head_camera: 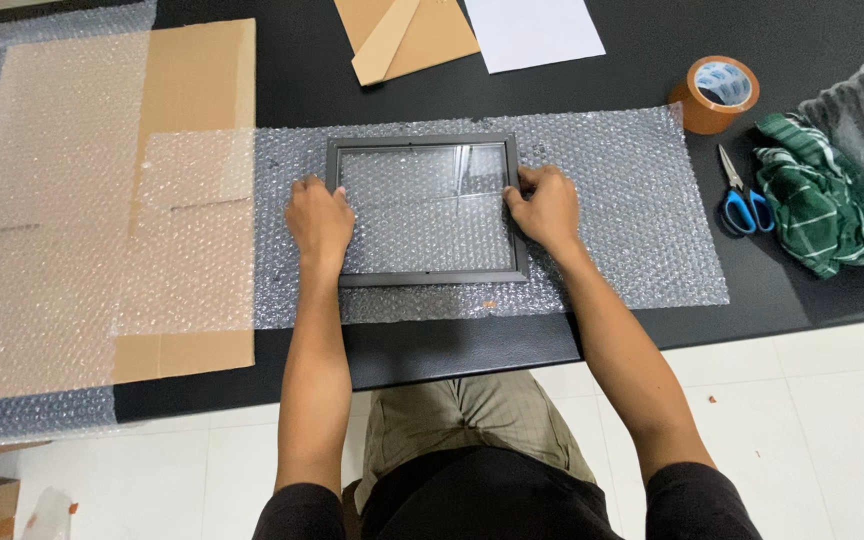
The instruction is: The person wipes a glass pane with a cloth, places it inside a picture frame, inserts a white paper and a cardboard backing, and then begins to wrap the frame in bubble wrap.
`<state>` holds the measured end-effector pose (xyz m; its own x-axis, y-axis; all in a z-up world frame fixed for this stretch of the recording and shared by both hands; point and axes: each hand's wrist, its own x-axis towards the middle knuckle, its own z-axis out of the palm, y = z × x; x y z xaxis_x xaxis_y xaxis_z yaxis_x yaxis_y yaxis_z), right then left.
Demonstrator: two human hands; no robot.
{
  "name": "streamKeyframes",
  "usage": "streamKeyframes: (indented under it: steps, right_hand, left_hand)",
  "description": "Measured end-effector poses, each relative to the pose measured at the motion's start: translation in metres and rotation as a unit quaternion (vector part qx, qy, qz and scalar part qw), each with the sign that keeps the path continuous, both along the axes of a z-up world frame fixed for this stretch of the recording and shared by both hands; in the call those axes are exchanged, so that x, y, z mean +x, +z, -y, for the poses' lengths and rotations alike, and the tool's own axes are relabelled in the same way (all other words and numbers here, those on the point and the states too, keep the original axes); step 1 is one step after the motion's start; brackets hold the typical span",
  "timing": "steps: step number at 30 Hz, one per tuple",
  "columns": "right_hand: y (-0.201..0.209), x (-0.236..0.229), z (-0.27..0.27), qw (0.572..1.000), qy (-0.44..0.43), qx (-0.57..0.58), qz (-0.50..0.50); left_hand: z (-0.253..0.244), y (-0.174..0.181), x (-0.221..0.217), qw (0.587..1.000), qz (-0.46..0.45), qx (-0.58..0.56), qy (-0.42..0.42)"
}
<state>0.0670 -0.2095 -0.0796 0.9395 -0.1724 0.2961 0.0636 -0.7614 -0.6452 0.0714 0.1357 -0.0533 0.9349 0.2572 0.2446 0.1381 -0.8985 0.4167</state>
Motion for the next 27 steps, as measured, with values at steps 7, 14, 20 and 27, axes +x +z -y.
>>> streamKeyframes:
  steps: [7, 14, 20, 27]
  right_hand:
    - [-0.002, 0.001, -0.001, 1.0, 0.006, -0.015, 0.014]
    - [0.039, -0.03, -0.023, 0.993, -0.007, -0.101, 0.064]
    - [0.064, -0.036, -0.059, 0.956, 0.179, -0.233, -0.002]
    - [0.046, -0.033, -0.051, 0.955, 0.18, -0.234, -0.037]
  left_hand:
    - [-0.007, -0.013, 0.009, 1.0, -0.018, -0.01, -0.005]
    - [0.049, 0.095, -0.048, 0.999, 0.031, 0.019, 0.022]
    - [0.072, 0.012, -0.022, 0.962, -0.052, 0.079, -0.257]
    - [0.06, -0.006, -0.013, 0.961, -0.037, 0.069, -0.265]
